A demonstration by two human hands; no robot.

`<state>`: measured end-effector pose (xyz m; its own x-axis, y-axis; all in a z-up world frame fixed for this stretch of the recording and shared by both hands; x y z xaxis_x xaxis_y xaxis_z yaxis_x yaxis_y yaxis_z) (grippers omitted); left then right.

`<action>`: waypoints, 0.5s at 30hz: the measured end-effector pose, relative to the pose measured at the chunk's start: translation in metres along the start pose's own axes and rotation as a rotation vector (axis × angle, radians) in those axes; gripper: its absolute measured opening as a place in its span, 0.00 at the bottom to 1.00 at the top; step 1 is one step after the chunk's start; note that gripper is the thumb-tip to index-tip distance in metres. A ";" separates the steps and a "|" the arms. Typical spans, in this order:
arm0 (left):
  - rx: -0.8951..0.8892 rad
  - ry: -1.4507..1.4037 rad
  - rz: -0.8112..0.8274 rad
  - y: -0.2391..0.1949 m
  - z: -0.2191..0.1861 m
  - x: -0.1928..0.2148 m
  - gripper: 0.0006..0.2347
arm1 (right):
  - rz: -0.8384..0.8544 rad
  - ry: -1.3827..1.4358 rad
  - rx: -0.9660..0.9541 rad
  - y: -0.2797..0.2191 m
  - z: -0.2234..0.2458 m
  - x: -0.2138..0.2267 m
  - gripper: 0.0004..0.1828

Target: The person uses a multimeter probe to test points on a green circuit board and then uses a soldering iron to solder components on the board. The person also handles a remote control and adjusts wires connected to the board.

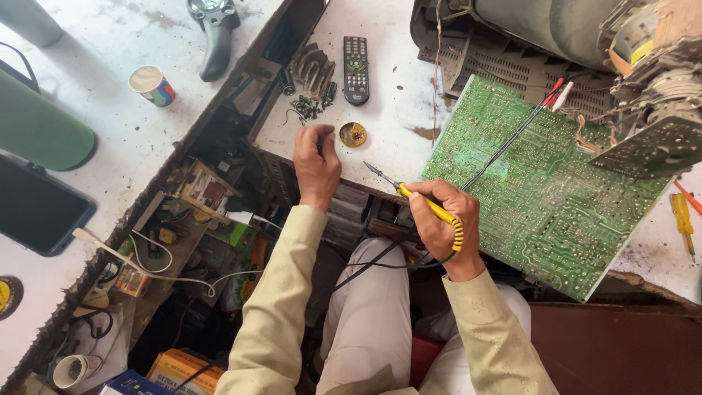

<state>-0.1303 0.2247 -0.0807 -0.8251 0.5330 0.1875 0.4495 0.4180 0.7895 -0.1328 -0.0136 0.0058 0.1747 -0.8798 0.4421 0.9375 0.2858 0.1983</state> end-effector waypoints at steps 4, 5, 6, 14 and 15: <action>0.033 0.108 -0.039 -0.002 0.004 -0.004 0.02 | -0.004 -0.028 0.079 0.003 0.003 0.000 0.07; 0.030 0.138 -0.032 -0.004 0.003 -0.004 0.03 | 0.000 -0.027 0.076 0.002 0.002 0.000 0.07; 0.020 0.152 -0.024 -0.005 0.002 -0.005 0.03 | 0.005 -0.027 0.072 0.002 0.001 0.000 0.07; 0.024 0.169 0.009 -0.005 0.000 -0.004 0.04 | -0.004 -0.042 0.090 0.003 0.000 -0.002 0.07; 0.022 0.174 0.008 -0.005 0.000 -0.004 0.04 | -0.004 -0.041 0.088 0.003 0.000 -0.002 0.07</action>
<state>-0.1291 0.2200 -0.0856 -0.8674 0.4017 0.2938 0.4622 0.4313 0.7748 -0.1299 -0.0113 0.0054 0.1565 -0.8653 0.4762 0.9078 0.3160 0.2758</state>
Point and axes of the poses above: each hand's wrist, its own y-axis towards the middle knuckle, its own x-axis out of the back of the hand, z = x × y, the point moved 3 cm from there along y, towards the middle knuckle, and after that the axes turned 15 degrees about -x, right-handed, at the moved point
